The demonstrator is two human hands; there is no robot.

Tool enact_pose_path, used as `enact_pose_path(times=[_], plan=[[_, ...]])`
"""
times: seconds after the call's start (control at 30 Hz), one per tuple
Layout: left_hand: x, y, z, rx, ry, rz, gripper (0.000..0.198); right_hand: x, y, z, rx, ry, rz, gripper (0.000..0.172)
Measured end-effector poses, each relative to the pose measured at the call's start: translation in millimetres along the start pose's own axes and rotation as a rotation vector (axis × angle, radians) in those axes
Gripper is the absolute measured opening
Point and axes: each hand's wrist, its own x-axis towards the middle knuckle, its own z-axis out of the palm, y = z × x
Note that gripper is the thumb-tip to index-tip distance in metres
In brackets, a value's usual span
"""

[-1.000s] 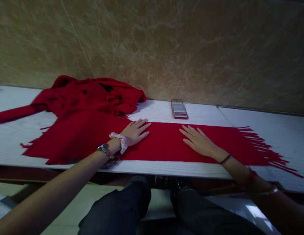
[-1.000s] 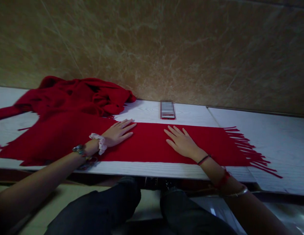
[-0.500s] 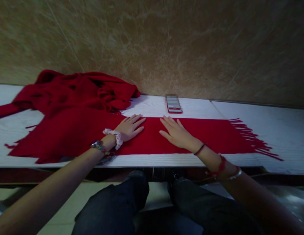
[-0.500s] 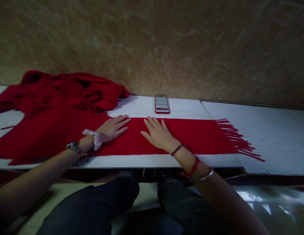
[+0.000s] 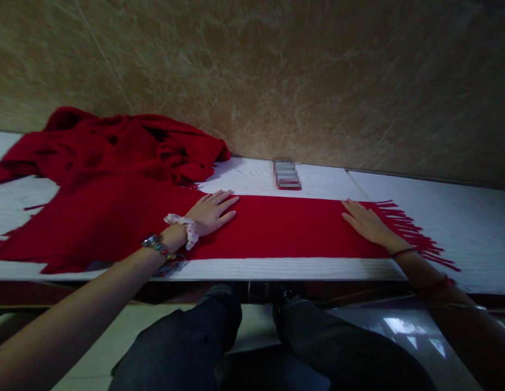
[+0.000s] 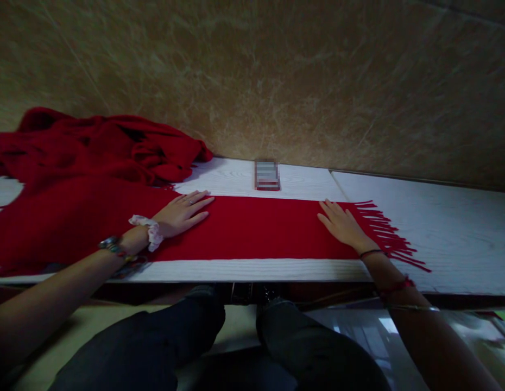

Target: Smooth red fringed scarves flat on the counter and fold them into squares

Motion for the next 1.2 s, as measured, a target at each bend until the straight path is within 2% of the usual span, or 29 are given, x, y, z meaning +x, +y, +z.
enact_pose_path(times=[0.1,0.17,0.23,0.3,0.43,0.5,0.53,0.63,0.73,0.87,0.93,0.97,1.0,1.07,1.2], plan=[[-1,0,-1.6,-0.001,-0.002,-0.008,0.051,2,26,1,0.015,0.0,0.077,0.057],[0,4,-4.9,-0.008,-0.029,-0.041,0.049,8,20,-2,0.025,-0.006,0.105,0.056],[4,15,-8.9,-0.028,-0.063,-0.104,0.048,14,-5,-8,0.035,0.008,0.085,0.056],[10,32,-11.9,-0.059,-0.06,-0.138,0.048,19,-47,-16,0.084,0.025,-0.047,0.058],[21,70,-10.6,-0.102,0.008,-0.051,0.048,16,-128,-24,0.169,-0.006,-0.349,0.058],[22,80,-8.3,-0.097,0.008,-0.024,0.048,10,-145,-21,0.144,-0.045,-0.407,0.059],[22,82,-7.4,-0.093,0.005,-0.017,0.048,6,-146,-18,0.12,-0.052,-0.412,0.058],[20,80,-6.7,-0.098,0.001,-0.005,0.047,-2,-121,-8,0.059,-0.032,-0.359,0.054],[20,77,-7.3,-0.111,-0.001,-0.009,0.047,-6,-67,-2,0.024,-0.014,-0.229,0.053],[21,78,-6.3,-0.108,0.009,-0.022,0.047,-8,7,1,-0.012,-0.01,0.02,0.056],[22,79,-5.6,-0.104,0.016,-0.038,0.048,-8,24,-1,-0.017,0.003,0.099,0.057],[22,80,-5.4,-0.103,0.017,-0.048,0.048,-7,23,-2,-0.016,0.012,0.125,0.058],[22,81,-5.3,-0.102,0.017,-0.057,0.048,-5,17,-4,-0.007,0.022,0.139,0.058],[22,82,-5.2,-0.099,0.014,-0.066,0.049,-1,-14,-9,0.031,0.042,0.124,0.058],[22,81,-4.5,-0.084,0.017,-0.057,0.051,8,-111,-17,0.141,0.046,-0.113,0.06]])
